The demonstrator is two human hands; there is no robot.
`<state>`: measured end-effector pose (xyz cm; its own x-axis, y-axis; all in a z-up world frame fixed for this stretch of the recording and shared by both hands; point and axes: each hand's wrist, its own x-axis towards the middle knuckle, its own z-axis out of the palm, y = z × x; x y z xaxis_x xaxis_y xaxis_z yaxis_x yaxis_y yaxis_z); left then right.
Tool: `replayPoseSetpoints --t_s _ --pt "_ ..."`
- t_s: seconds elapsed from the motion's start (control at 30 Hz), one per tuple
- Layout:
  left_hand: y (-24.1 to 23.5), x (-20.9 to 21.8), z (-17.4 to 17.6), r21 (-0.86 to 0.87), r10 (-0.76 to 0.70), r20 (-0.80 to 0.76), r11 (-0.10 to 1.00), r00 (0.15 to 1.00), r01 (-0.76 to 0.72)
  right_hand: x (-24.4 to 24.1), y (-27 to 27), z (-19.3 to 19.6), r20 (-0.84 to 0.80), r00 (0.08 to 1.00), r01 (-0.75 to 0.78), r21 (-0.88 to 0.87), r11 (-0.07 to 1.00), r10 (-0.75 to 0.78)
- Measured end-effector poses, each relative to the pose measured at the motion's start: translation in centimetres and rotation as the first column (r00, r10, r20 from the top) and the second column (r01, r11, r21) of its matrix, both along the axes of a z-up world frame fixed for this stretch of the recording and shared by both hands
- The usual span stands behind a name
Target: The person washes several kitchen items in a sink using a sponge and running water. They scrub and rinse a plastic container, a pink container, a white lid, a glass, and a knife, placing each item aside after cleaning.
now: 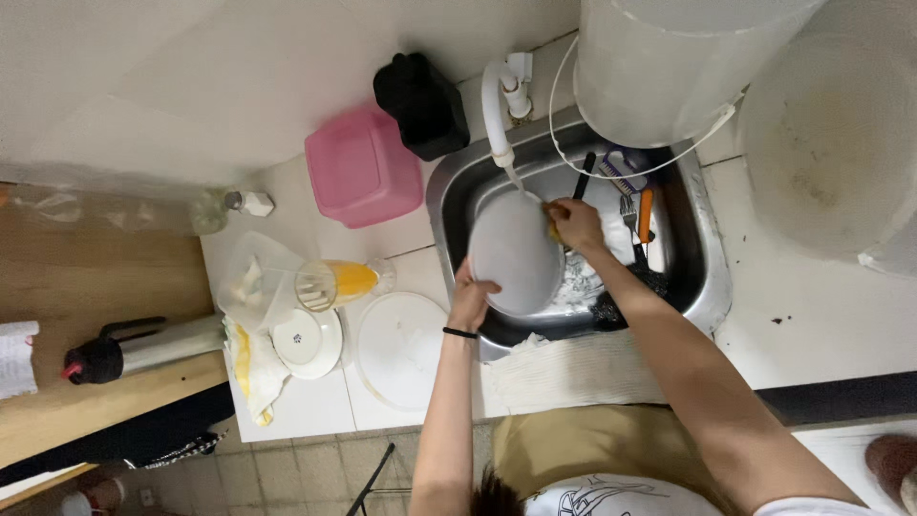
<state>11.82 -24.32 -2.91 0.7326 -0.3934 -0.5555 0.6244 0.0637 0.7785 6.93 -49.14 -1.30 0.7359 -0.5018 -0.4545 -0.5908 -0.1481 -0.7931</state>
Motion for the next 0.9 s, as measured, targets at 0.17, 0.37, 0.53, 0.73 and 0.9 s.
replayPoseSetpoints --t_s 0.17,0.37,0.53,0.73,0.9 --pt "1.4 0.9 -0.1 -0.082 0.134 -0.093 0.987 0.987 -0.141 -4.3 -1.5 -0.4 -0.111 0.981 0.176 0.190 0.966 -0.157" --pt "-2.6 2.0 -1.1 -0.130 0.178 -0.176 0.971 0.968 -0.202 -7.5 -2.8 2.7 -0.103 0.983 0.182 0.366 0.912 -0.155" --pt "-7.0 2.9 -1.6 -0.120 0.126 -0.143 0.982 0.982 -0.144 -9.4 -3.0 1.8 -0.140 0.964 0.257 0.291 0.921 -0.225" --pt "-12.0 2.5 2.0 0.257 0.027 -0.125 0.966 0.992 0.006 -14.6 -2.1 1.7 -0.072 0.991 0.102 -0.156 0.982 -0.115" --pt "-11.6 3.9 0.5 -0.205 -0.130 -0.452 0.978 0.882 0.039 -17.0 -1.6 1.7 0.052 0.934 -0.232 -0.662 0.713 0.353"
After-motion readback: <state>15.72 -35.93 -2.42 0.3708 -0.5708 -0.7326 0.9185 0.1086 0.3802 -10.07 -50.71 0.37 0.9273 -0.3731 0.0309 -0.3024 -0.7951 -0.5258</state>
